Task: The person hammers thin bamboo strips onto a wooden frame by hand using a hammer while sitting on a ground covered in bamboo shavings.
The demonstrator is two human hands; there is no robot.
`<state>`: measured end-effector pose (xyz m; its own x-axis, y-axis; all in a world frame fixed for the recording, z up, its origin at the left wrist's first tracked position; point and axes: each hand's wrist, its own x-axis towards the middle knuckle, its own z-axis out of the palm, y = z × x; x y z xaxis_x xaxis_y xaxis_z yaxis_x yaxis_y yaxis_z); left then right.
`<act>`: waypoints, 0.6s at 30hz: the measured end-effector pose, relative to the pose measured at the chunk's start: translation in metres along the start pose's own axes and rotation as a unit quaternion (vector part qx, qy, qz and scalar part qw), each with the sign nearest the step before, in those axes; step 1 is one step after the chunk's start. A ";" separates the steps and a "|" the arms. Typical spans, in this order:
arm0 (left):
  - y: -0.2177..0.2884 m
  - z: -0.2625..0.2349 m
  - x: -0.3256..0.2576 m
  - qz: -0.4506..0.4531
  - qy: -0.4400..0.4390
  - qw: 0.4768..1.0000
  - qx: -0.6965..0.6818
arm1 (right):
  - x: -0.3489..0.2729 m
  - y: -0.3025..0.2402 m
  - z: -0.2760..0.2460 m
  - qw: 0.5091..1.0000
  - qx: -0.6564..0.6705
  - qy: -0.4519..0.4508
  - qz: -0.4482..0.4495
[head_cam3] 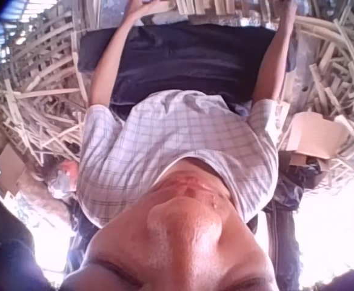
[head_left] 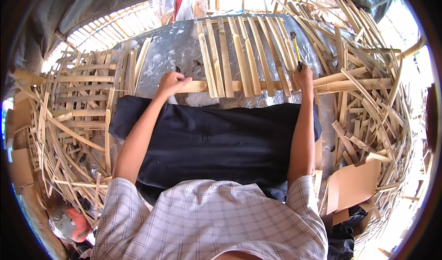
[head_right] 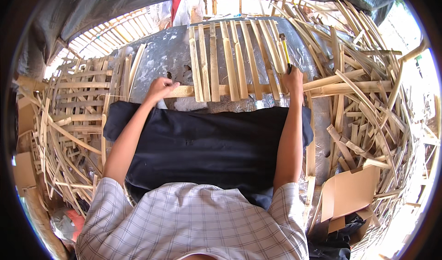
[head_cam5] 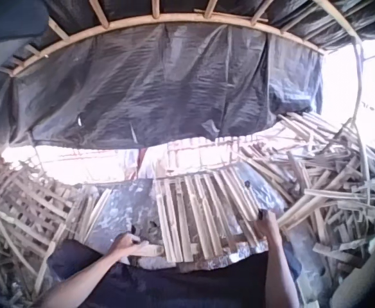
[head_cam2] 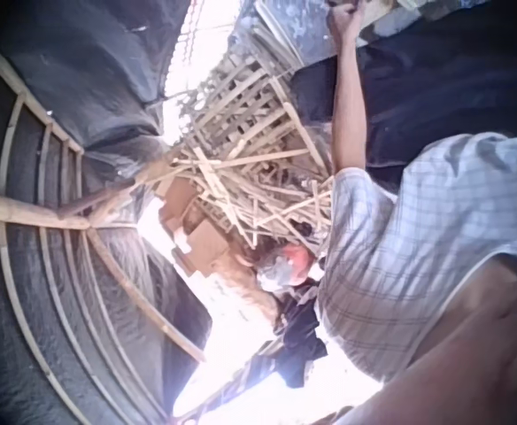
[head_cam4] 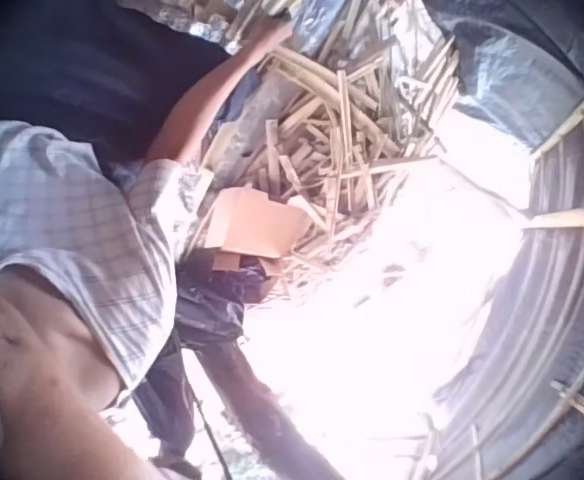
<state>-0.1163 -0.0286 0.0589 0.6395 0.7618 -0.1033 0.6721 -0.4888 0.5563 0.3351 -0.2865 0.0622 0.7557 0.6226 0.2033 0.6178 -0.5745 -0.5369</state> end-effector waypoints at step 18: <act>-0.002 -0.020 0.009 -0.025 -0.154 0.974 -0.165 | -0.086 -0.116 0.028 0.951 0.234 -0.202 -0.009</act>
<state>-0.1194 -0.0121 0.0733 0.7249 0.5922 -0.3518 0.5811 -0.2516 0.7740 0.1919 -0.2581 0.0840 0.5427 0.8374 -0.0641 0.3934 -0.3209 -0.8615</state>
